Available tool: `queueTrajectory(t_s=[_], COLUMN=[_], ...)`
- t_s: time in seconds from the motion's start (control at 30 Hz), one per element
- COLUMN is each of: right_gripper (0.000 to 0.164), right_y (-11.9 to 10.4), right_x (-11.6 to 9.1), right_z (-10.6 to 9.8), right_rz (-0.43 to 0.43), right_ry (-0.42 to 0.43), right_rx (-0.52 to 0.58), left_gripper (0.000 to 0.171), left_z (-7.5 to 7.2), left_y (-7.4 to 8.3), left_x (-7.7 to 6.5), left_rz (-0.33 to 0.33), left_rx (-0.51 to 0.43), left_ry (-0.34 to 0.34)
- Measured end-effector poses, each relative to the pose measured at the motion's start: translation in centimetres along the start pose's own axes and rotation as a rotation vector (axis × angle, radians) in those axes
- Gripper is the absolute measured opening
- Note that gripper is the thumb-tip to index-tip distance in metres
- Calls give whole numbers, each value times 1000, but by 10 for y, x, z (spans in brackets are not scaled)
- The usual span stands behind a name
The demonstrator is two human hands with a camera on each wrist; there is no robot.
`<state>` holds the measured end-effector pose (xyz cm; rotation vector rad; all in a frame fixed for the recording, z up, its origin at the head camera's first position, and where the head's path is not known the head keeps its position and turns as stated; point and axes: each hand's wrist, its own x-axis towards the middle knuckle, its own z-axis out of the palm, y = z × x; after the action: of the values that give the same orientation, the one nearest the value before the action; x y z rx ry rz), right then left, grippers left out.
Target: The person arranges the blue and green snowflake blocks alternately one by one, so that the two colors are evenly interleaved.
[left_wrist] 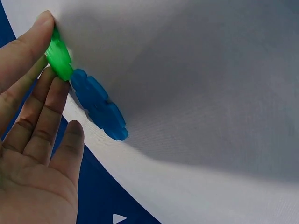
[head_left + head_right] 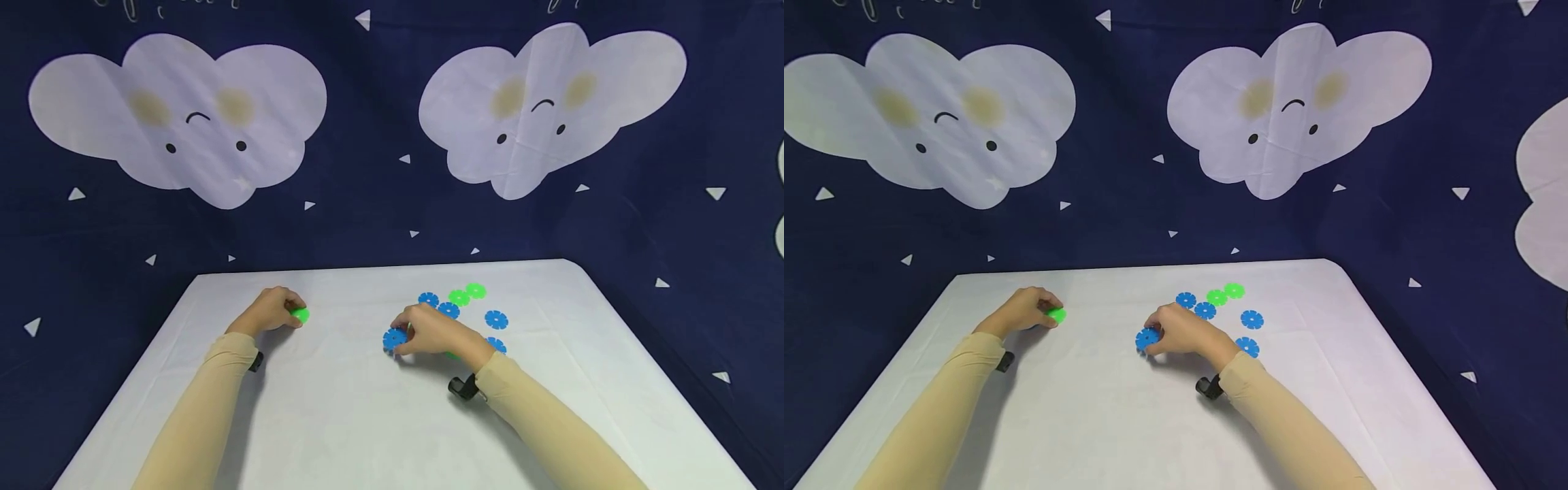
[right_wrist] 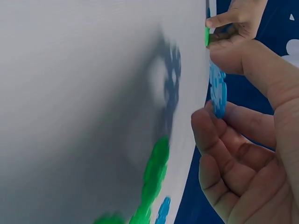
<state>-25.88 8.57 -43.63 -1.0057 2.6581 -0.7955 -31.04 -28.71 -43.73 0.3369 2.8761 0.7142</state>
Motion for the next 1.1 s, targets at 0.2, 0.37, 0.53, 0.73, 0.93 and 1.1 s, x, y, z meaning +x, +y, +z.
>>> queueTrajectory(t_s=[0.2, 0.37, 0.53, 0.73, 0.93, 1.1], right_gripper=[46, 48, 48, 50, 53, 50], right_y=[-9, -14, -20, -30, -39, -46], right_x=[29, 53, 75, 98, 117, 129], right_z=[5, 11, 18, 25, 31, 36], right_rz=[-3, 18, 48, 88, 122, 147], right_ry=[42, 83, 118, 121, 114, 112], right_rx=[-6, -17, -20, -28, -43, -39], left_gripper=[37, 37, 37, 37, 37, 36], left_z=[0, -1, 0, 1, 1, 1], left_y=[1, 0, -2, -2, -1, 0], left_x=[0, 0, 2, 3, 3, 4], left_rz=[1, 9, -6, -5, -8, -23], left_rx=[-2, -5, -7, -13, -9, -6], left_ry=[2, 1, -1, 2, 7, 5])
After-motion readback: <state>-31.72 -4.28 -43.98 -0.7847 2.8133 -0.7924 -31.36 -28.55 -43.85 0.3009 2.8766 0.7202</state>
